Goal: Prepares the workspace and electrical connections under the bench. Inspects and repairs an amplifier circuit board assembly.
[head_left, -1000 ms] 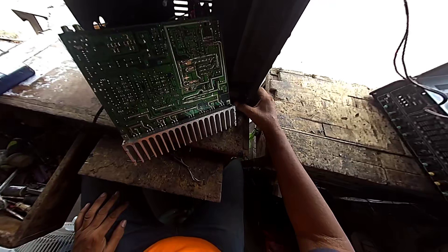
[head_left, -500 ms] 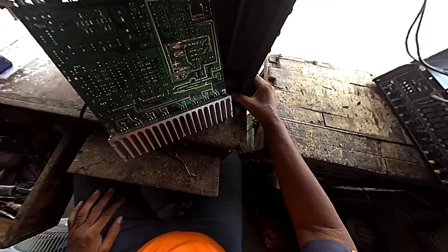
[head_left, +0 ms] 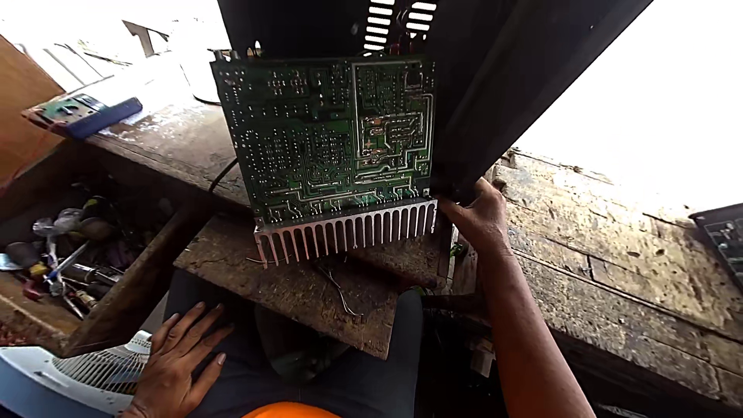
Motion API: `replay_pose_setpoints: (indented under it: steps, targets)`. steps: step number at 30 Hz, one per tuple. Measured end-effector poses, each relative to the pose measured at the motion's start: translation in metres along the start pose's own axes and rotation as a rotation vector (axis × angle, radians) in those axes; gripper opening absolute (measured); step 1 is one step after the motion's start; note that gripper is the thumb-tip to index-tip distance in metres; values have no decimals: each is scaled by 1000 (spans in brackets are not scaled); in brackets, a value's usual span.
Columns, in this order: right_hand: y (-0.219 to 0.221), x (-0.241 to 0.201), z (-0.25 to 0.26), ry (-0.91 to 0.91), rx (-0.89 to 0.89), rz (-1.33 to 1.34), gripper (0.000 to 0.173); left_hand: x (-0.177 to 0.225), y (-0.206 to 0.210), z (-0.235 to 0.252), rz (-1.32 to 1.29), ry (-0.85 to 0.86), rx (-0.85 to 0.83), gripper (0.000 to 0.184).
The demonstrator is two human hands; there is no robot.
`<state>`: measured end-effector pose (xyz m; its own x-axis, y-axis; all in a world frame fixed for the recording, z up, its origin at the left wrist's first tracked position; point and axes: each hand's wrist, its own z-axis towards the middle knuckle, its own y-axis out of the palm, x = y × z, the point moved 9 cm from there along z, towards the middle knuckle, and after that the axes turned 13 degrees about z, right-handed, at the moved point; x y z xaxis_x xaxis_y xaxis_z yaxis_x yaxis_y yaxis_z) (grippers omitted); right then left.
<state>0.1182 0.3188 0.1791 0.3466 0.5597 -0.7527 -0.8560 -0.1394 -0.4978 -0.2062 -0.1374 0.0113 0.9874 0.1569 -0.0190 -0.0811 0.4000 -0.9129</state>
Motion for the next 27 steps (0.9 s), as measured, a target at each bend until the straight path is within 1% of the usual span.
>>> replay_pose_setpoints:
  steps: [5, 27]
  targets:
    - [-1, 1, 0, 14, 6, -14, 40, 0, 1, 0, -12, -3, 3, 49]
    - [0, 4, 1, 35, 4, 36, 38, -2, 2, -2, -26, -7, 1, 49]
